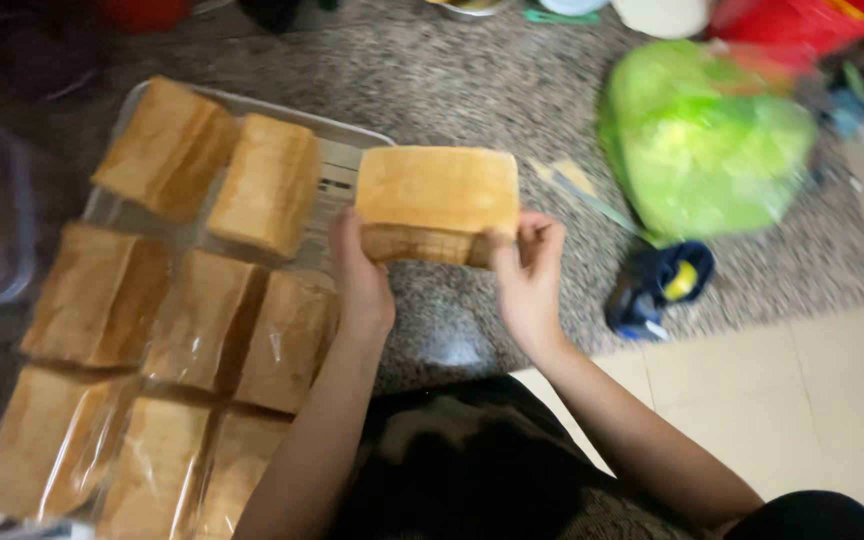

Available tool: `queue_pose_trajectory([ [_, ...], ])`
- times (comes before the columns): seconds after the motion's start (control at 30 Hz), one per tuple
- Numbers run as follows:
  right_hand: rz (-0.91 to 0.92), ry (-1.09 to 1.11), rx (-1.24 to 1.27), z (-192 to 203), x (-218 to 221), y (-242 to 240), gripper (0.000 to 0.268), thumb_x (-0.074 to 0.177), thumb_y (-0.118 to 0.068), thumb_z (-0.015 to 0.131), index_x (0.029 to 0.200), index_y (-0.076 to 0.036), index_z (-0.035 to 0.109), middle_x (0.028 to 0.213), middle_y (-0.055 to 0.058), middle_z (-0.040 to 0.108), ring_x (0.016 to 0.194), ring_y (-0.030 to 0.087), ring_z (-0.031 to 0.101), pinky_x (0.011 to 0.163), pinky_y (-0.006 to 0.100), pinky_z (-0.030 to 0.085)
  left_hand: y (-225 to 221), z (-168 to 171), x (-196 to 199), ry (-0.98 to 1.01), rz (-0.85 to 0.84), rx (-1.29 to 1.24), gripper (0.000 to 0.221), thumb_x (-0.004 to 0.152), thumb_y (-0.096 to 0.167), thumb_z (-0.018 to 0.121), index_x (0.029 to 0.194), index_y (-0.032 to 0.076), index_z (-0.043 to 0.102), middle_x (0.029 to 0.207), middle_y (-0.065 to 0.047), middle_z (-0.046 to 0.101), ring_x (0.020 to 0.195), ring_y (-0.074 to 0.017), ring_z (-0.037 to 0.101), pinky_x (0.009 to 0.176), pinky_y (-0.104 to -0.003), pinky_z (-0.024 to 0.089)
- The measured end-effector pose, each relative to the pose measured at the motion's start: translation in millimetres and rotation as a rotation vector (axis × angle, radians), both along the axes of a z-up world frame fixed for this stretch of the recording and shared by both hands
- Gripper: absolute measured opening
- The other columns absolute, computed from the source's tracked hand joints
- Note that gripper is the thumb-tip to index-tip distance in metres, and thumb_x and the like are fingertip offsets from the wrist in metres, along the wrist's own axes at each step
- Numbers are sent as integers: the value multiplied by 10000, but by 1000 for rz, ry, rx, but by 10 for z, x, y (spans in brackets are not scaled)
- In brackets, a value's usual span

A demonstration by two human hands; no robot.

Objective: The person places pieces of bread into plastic bags and seals them with tape from a dispenser on a granite counter.

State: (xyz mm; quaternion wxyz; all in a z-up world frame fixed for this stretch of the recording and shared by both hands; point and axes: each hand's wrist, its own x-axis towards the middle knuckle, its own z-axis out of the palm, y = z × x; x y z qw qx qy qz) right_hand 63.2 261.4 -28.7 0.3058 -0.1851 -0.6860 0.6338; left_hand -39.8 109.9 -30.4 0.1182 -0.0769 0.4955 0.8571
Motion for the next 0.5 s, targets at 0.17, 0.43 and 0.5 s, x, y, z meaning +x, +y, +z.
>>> queue_pose_trajectory([
  [0.17, 23, -111, -1012, -591, 350, 207, 536, 1054, -409, 371, 1355, -10, 565, 1349, 183, 636, 1211, 262, 602, 1007, 412, 478, 229, 194, 378, 802, -238, -839, 329, 1026, 278, 638, 1305, 103, 635, 1437, -94, 589, 1426, -317, 456, 1198, -487, 389],
  [0.43, 51, -253, -969, -1124, 373, 209, 457, 1062, -271, 294, 1387, -42, 520, 1256, 173, 662, 1052, 242, 682, 852, 379, 614, 373, 141, 807, 1316, -464, -1036, 423, 940, 326, 679, 1274, 66, 665, 1471, -161, 515, 1453, -379, 367, 1200, -607, 268],
  [0.5, 47, -488, -782, -1169, 374, 273, 491, 1071, -333, 334, 1394, -38, 557, 1222, 189, 683, 946, 231, 633, 723, 348, 539, 291, 79, 831, 1302, -492, -1010, 438, 956, 314, 665, 1310, 56, 648, 1501, -175, 495, 1473, -396, 349, 1207, -592, 269],
])
